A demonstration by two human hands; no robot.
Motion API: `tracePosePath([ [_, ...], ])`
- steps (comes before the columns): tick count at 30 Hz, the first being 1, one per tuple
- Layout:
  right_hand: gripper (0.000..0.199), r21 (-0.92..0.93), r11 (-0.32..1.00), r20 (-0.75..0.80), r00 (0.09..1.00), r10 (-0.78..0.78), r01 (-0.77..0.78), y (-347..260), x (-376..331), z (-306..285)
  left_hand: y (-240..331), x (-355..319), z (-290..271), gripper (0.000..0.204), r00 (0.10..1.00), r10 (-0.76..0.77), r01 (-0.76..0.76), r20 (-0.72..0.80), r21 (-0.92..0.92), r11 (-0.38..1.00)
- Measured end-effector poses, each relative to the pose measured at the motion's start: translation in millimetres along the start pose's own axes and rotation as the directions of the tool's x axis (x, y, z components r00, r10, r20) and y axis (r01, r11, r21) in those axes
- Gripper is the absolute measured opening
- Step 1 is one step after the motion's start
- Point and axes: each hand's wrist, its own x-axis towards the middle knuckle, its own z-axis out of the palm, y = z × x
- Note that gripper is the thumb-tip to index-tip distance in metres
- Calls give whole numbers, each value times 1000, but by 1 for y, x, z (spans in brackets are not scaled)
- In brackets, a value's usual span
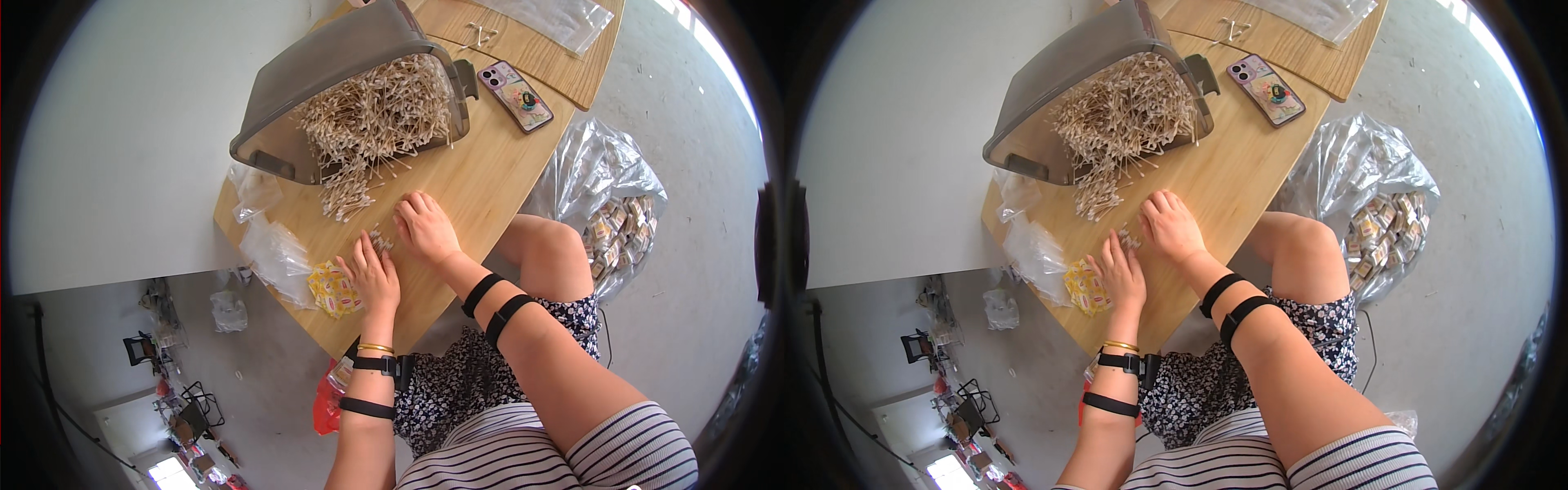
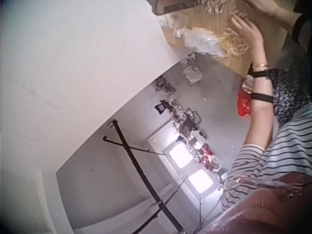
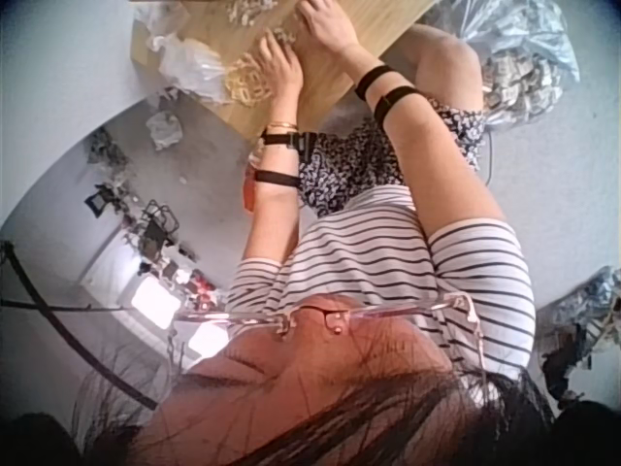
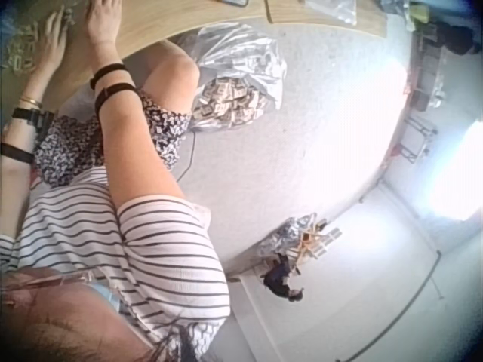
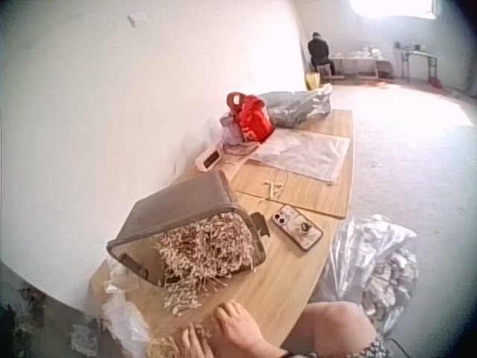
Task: Sorting and organizing a pile of cotton swabs on a table into rows.
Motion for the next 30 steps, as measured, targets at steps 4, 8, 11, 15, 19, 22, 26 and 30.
tracePosePath([
  [4, 19, -5, 1000, 6, 1000, 10, -10, 1, -1, -2, -1, -2, -1, 66, 999, -10, 12, 41, -32, 999],
  [8, 20, -12, 1000, 31, 999, 12, -11, -5, 0, -2, -3, -11, 6, 80, 998, 39, -41, 44, 34, 999],
  [11, 20, -22, 1000, 36, 999, 11, -11, -3, 0, -2, -2, -9, 8, 89, 992, 36, -40, 124, 29, 999],
  [15, 21, -17, 1000, 49, 999, 14, -14, 3, -1, -2, 4, -12, 7, 91, 983, 39, -56, 181, 90, 994],
  [19, 21, -44, 999, 28, 1000, -4, 5, -1, 0, -1, 4, -14, 1, 91, 976, 20, -38, 216, 77, 996],
  [22, 23, 10, 1000, 61, 998, 4, -5, 1, 1, -3, 3, -14, -8, 91, 971, 4, -20, 240, 65, 998],
  [26, 38, -66, 990, 166, 980, -114, 127, 3, 0, -6, -6, -17, -15, 90, 990, -47, 57, 134, -68, 996],
  [30, 71, -87, 927, 412, 861, -299, 364, 0, -10, -9, -29, -32, -16, 92, 987, -132, 133, 95, -9, 991],
])
